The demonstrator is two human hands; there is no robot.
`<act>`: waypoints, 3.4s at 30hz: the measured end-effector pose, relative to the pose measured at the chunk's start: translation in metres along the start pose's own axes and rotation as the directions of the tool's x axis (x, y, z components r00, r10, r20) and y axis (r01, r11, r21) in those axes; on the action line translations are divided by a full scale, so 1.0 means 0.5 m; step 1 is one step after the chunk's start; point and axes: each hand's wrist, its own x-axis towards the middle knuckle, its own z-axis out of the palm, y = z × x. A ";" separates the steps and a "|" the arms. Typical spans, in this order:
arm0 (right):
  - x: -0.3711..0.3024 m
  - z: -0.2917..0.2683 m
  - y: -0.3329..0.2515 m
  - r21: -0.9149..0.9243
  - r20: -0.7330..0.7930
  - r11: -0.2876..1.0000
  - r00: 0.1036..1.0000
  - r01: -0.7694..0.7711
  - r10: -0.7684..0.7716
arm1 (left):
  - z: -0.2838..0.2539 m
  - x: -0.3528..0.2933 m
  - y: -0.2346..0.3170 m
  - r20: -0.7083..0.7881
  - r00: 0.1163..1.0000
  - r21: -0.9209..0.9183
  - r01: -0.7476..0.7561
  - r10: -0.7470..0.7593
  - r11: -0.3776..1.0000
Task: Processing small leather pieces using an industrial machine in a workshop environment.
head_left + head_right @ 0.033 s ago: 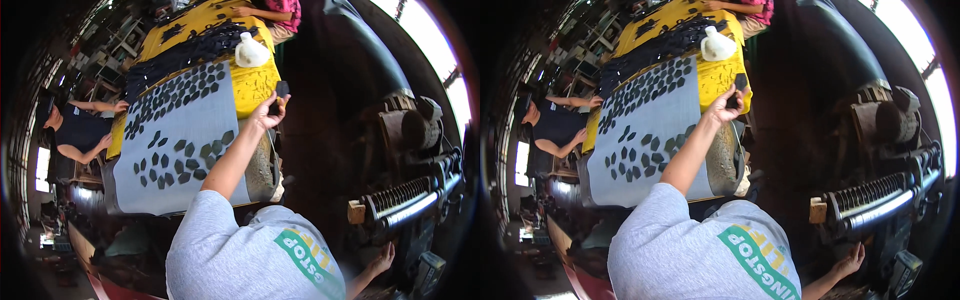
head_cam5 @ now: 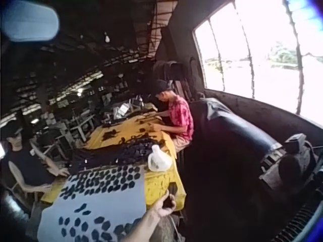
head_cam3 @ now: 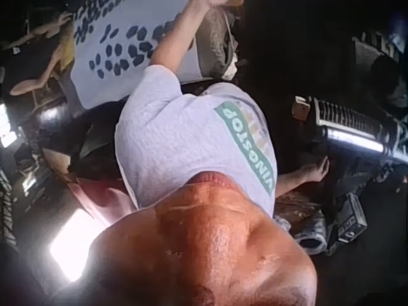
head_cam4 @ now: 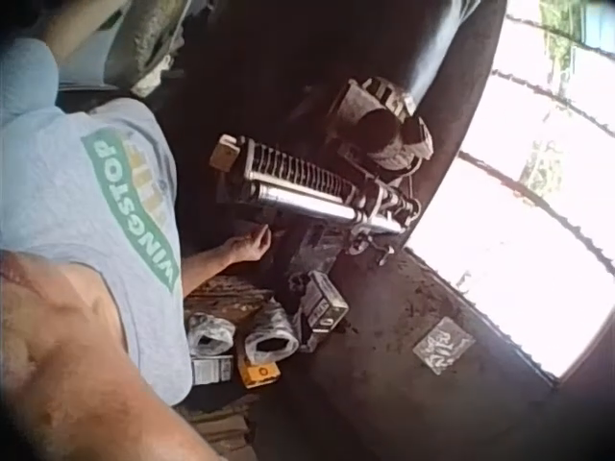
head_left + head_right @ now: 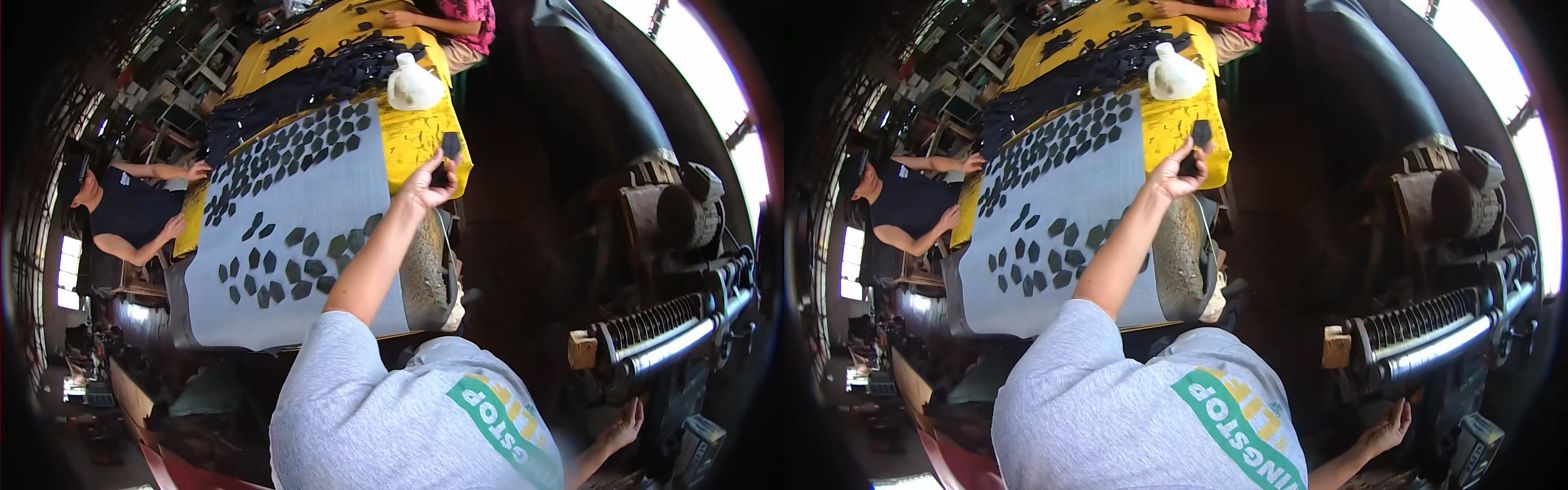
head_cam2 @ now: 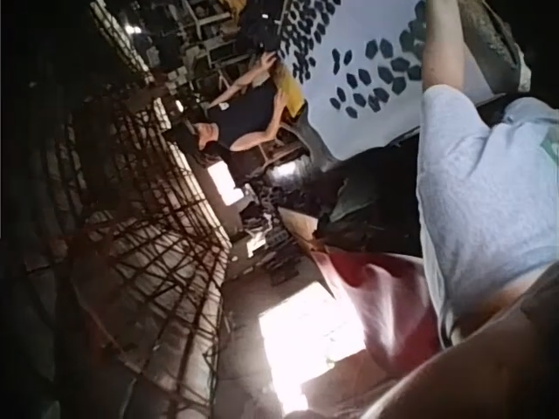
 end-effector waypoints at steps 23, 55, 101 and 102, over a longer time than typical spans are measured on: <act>-0.062 0.040 -0.004 -0.056 -0.036 0.998 0.999 -0.031 0.029 | -0.183 0.081 0.388 -0.364 0.448 0.865 -0.162 0.817 0.474; -0.078 0.088 -0.131 0.014 -0.083 0.949 0.947 0.314 -0.312 | 0.034 -0.028 0.154 -0.068 0.996 0.166 -0.046 0.058 0.985; -0.127 0.153 -0.184 0.403 0.284 0.905 0.959 -0.134 0.016 | 0.344 -0.094 -0.502 0.313 0.763 0.714 0.203 -0.565 0.670; -0.127 0.162 -0.183 0.402 0.287 0.906 0.958 -0.136 0.017 | 0.340 -0.093 -0.503 0.313 0.765 0.713 0.202 -0.563 0.671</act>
